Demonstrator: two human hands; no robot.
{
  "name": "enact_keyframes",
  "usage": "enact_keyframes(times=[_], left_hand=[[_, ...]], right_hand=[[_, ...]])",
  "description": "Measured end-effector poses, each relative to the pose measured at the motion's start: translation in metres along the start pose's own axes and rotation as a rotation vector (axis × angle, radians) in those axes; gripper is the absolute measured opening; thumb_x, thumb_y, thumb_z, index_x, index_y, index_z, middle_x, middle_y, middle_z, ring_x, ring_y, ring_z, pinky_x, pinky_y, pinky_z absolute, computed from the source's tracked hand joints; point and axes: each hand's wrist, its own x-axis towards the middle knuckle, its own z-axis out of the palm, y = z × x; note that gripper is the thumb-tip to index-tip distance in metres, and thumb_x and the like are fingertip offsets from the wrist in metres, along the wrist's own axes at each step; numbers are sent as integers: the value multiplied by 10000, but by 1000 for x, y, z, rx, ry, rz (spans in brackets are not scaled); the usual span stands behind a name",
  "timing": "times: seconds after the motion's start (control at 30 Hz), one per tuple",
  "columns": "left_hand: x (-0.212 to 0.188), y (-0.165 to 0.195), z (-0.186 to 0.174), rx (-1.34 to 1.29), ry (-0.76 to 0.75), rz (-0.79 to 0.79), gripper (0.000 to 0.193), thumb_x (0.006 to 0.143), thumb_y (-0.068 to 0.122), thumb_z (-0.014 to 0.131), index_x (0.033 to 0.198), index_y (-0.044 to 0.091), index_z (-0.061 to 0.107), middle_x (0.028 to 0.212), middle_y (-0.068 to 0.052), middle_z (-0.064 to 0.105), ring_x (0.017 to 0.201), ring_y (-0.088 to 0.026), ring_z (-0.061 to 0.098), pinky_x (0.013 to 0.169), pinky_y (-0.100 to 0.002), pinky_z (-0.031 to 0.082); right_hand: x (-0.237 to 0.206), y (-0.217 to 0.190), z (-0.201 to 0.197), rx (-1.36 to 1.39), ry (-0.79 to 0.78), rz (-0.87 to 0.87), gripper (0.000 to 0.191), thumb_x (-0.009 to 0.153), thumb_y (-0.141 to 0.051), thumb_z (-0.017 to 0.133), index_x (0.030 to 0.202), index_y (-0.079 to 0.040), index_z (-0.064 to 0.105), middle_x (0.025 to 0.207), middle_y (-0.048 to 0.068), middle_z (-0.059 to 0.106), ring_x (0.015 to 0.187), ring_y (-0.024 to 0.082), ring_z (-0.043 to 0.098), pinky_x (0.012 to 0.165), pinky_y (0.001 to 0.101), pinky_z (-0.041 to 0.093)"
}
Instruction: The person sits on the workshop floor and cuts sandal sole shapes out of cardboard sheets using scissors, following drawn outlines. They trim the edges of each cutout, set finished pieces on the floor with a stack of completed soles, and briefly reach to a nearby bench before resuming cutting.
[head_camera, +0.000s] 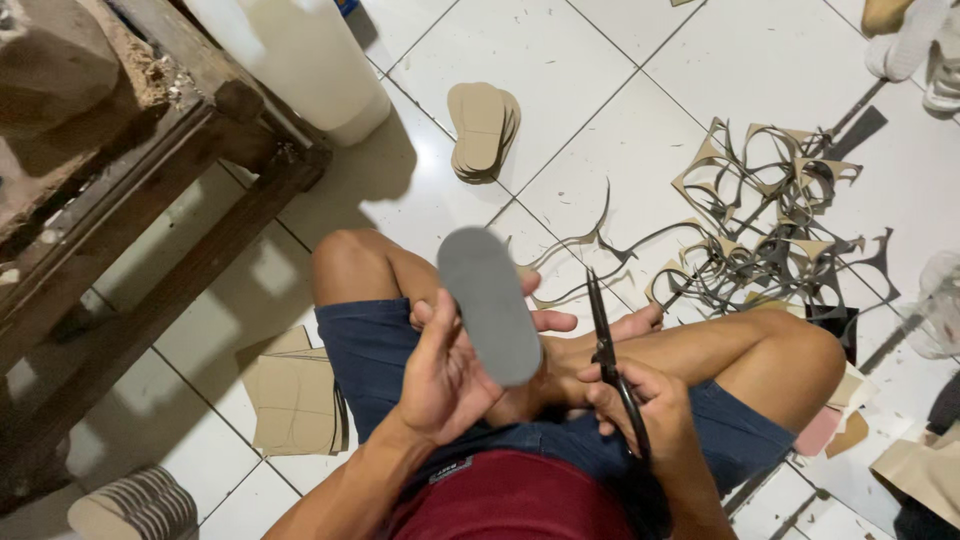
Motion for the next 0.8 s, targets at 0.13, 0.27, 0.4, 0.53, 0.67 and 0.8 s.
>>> enact_keyframes(times=[0.13,0.27,0.4,0.53,0.67,0.8], left_hand=[[1,4,-1,390,36,49,566,1106,369,350,1470,-47,474,1400,-233,605,1189,-275,648,1055,-418,505],[-4,8,-11,961,-64,-49,455,1094,306,415,1215,-48,674,1177,-132,735,1105,-195,669,1030,-327,489],[3,0,-23,1008,-74,-39,343,1020,139,597,1298,-60,627,1122,-112,717,1053,-175,645,929,-314,529],[14,-7,-25,801,-9,-65,317,1044,159,582,1287,-40,622,1116,-87,712,1035,-153,647,923,-307,536],[26,-16,-17,264,173,-40,367,1007,301,487,1233,41,614,1146,-38,718,1097,-113,674,1008,-259,529],[28,-28,-9,361,255,83,371,901,58,655,1260,90,568,1056,-25,676,986,-97,639,888,-254,530]], right_hand=[[1,-4,0,-35,1,-38,251,874,-174,751,1039,15,761,651,28,668,514,84,588,466,223,463],[4,-6,7,222,-133,-267,319,967,-228,683,1128,45,712,774,30,702,641,87,645,590,224,511],[-3,-3,33,62,-7,-262,332,830,-149,815,1032,87,698,747,81,691,598,116,592,528,246,467],[-1,2,52,296,65,-172,308,835,-155,752,1055,43,666,770,79,696,597,126,653,519,268,544],[14,6,44,997,-373,-28,188,968,-150,723,1015,15,647,703,81,665,546,152,625,478,277,496],[15,14,36,945,-449,100,376,910,-339,720,981,25,656,646,73,635,459,134,591,413,274,466]])
